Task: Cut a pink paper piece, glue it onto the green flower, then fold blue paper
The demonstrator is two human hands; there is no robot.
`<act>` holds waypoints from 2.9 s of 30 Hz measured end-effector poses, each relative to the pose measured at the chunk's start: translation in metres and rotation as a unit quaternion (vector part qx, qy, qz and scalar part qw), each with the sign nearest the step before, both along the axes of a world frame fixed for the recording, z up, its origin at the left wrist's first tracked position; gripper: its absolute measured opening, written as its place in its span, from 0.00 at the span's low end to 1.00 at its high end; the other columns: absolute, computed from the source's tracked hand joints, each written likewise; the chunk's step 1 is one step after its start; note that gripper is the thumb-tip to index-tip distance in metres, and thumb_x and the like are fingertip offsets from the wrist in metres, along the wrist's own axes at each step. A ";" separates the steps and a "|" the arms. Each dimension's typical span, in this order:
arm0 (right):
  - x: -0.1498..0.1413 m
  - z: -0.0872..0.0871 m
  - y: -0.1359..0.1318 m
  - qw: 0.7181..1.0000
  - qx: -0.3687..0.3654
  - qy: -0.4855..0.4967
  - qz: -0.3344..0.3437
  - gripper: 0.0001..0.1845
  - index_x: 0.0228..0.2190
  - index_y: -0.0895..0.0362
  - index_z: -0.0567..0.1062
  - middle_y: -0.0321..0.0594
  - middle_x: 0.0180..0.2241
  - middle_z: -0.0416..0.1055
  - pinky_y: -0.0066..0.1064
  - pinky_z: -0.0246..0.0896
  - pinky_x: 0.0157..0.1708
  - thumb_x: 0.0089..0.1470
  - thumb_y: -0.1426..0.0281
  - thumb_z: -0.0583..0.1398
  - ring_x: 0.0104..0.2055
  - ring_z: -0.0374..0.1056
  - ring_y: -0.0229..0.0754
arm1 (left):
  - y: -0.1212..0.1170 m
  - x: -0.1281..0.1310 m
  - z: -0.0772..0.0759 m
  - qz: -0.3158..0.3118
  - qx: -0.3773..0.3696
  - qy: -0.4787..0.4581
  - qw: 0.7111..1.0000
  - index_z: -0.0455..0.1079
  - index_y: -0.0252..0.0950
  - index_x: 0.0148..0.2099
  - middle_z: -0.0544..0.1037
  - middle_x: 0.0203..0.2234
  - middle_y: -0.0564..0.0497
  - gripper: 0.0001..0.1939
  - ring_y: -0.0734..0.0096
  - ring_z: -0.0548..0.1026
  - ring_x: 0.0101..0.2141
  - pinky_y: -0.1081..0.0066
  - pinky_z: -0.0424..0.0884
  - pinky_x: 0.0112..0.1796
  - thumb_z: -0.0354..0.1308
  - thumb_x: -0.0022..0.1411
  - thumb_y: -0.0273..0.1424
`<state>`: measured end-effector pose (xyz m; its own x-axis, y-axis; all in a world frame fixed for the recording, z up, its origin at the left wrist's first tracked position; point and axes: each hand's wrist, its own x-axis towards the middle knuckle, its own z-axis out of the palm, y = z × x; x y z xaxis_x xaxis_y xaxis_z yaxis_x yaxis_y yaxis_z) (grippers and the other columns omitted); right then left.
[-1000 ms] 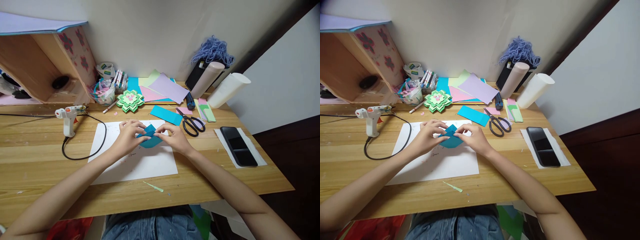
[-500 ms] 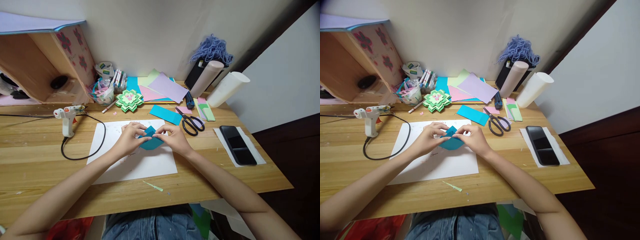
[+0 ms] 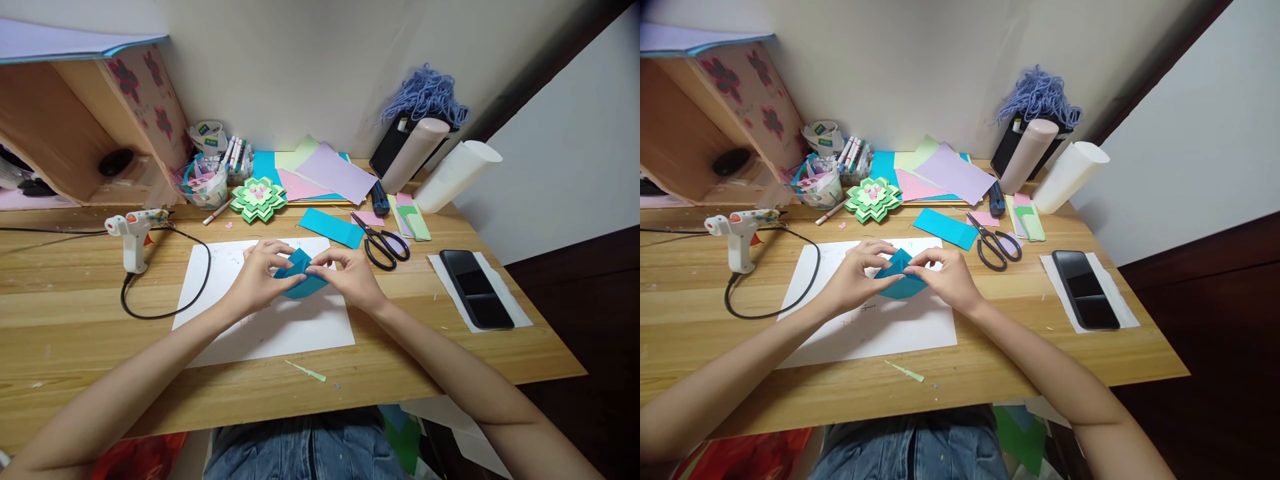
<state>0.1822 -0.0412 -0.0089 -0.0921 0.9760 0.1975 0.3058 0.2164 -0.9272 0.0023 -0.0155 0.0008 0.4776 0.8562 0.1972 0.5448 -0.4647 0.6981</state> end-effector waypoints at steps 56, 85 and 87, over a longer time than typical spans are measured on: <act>-0.002 -0.008 0.003 0.993 -0.045 0.077 0.076 0.09 0.21 0.58 0.73 0.36 0.23 0.70 0.28 0.58 0.28 0.44 0.66 0.63 0.27 0.64 0.36 | -0.003 0.003 0.002 -0.055 -0.052 -0.022 0.997 0.71 0.40 0.23 0.74 0.44 0.54 0.07 0.60 0.64 0.48 0.55 0.58 0.49 0.58 0.51 0.31; 0.007 0.001 0.001 0.987 0.074 -0.097 0.109 0.06 0.23 0.57 0.73 0.36 0.23 0.68 0.28 0.57 0.29 0.47 0.75 0.57 0.27 0.62 0.36 | -0.003 0.002 0.003 -0.048 -0.051 0.040 0.997 0.72 0.40 0.25 0.72 0.47 0.55 0.09 0.59 0.61 0.50 0.53 0.54 0.50 0.58 0.53 0.38; 0.008 0.001 0.002 0.985 0.081 -0.102 0.111 0.06 0.23 0.57 0.73 0.36 0.23 0.68 0.29 0.57 0.29 0.47 0.76 0.57 0.28 0.63 0.36 | -0.003 0.002 0.004 -0.054 -0.053 0.042 0.996 0.72 0.41 0.25 0.71 0.47 0.55 0.10 0.59 0.61 0.50 0.53 0.54 0.50 0.56 0.54 0.38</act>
<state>0.1900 -0.0393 -0.0081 -0.3544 0.8846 0.3032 0.4107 0.4386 -0.7993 0.0045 -0.0187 0.0044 0.5785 0.8133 0.0632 0.5549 -0.4491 0.7003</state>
